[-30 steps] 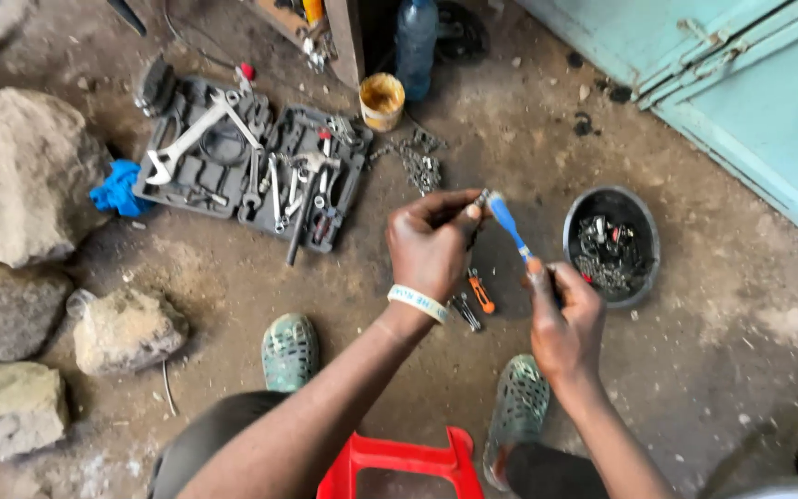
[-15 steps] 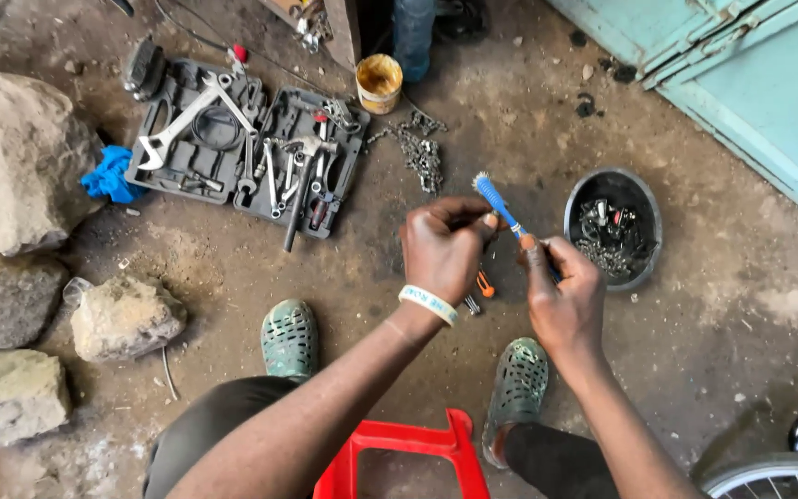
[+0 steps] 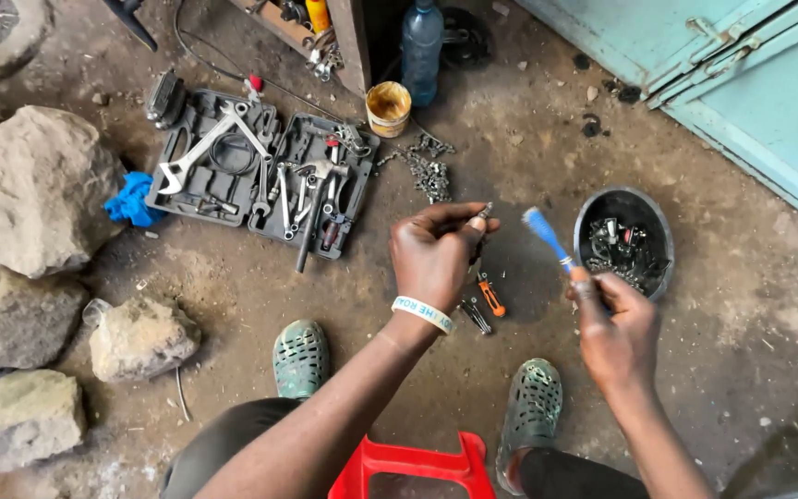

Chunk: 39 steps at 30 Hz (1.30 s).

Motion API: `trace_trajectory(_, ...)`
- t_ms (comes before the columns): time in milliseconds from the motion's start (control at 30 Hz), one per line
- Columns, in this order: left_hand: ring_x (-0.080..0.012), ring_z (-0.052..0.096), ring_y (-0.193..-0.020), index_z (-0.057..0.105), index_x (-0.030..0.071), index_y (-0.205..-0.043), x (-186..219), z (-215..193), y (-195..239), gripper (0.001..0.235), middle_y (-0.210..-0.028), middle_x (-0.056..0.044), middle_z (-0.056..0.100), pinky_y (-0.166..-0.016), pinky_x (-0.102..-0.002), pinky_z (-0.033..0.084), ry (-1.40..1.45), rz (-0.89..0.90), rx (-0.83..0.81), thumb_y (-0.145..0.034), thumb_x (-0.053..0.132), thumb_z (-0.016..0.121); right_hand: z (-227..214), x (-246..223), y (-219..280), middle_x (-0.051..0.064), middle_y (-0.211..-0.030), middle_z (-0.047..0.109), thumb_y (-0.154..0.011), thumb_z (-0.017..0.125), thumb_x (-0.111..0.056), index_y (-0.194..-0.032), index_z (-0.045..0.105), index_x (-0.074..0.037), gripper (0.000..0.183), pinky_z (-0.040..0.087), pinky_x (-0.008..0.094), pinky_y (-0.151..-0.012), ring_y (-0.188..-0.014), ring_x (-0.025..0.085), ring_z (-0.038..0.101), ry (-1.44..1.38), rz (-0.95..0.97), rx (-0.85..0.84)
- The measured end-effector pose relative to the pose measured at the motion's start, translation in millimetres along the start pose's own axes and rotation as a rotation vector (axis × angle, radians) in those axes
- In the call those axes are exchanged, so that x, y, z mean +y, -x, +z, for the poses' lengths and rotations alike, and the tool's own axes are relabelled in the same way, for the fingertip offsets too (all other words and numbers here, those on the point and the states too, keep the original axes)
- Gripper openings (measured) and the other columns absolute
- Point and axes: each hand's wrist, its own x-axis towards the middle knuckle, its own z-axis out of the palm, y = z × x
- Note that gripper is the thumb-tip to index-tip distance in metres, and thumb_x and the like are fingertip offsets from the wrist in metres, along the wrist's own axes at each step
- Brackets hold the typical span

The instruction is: The person sits on a red stool and scrubs a bicycle chain with a toothbrush, holding it in their left hand and scrubbing with their right. They repeatedly dip the brush into a small container of liquid and continue cleaning different sections of the chain.

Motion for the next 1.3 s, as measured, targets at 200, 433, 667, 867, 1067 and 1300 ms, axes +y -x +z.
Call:
trace_trajectory(200,-0.0226,0.078,-0.072,0.08,-0.001,-0.094,10,2,10,0.018,-0.075,-0.018,0.078,-0.066,-0.027,0.058,-0.019,0.02,-0.03,-0.079,-0.005,0.071,10,7,-1,0.003,-0.068,0.06,-0.109,0.064,-0.019,-0.084,0.07,-0.008,0.029,0.044,0.026,-0.067,-0.072,0.009,0.051,-0.115,-0.07,-0.006)
trace_trajectory(433,-0.0231,0.077,-0.069,0.08,0.003,-0.092,1,3,14,0.015,-0.071,-0.014,0.077,-0.066,-0.033,0.058,-0.151,0.004,-0.034,-0.078,0.002,0.075,19,-12,-8,0.005,-0.06,0.056,-0.107,0.063,-0.014,-0.079,0.07,-0.006,0.03,0.039,0.025,-0.059,-0.06,0.011,0.048,-0.102,-0.112,-0.1)
trace_trajectory(667,-0.0232,0.076,-0.069,0.08,0.002,-0.092,-6,8,17,0.016,-0.07,-0.014,0.075,-0.068,-0.032,0.056,-0.129,-0.056,-0.073,-0.079,0.001,0.072,14,-19,-3,0.009,-0.065,0.064,-0.106,0.068,-0.016,-0.08,0.072,-0.006,0.028,0.045,0.028,-0.063,-0.066,0.011,0.054,-0.029,-0.114,-0.066)
trace_trajectory(867,-0.0269,0.079,-0.074,0.082,0.011,-0.088,1,9,23,0.012,-0.069,-0.01,0.076,-0.073,-0.033,0.056,-0.227,-0.087,-0.11,-0.078,0.009,0.074,7,-23,-11,0.01,-0.067,0.067,-0.103,0.073,-0.021,-0.083,0.075,-0.01,0.023,0.049,0.032,-0.064,-0.064,0.016,0.063,0.109,-0.119,-0.001)
trace_trajectory(1067,-0.0199,0.076,-0.07,0.08,0.003,-0.095,-1,5,20,0.018,-0.073,-0.011,0.078,-0.072,-0.028,0.056,-0.169,-0.05,-0.127,-0.079,0.003,0.071,-6,-12,-14,0.007,-0.064,0.059,-0.108,0.065,-0.019,-0.084,0.072,-0.009,0.027,0.041,0.026,-0.062,-0.063,0.012,0.049,-0.005,-0.132,-0.08)
trace_trajectory(1300,-0.026,0.078,-0.071,0.08,0.002,-0.092,6,8,26,0.015,-0.071,-0.012,0.077,-0.072,-0.032,0.057,-0.253,-0.033,-0.102,-0.079,0.003,0.074,-14,-18,-16,0.012,-0.071,0.068,-0.1,0.067,-0.006,-0.091,0.078,-0.007,0.015,0.043,0.029,-0.058,-0.066,0.013,0.052,0.099,-0.077,-0.094)
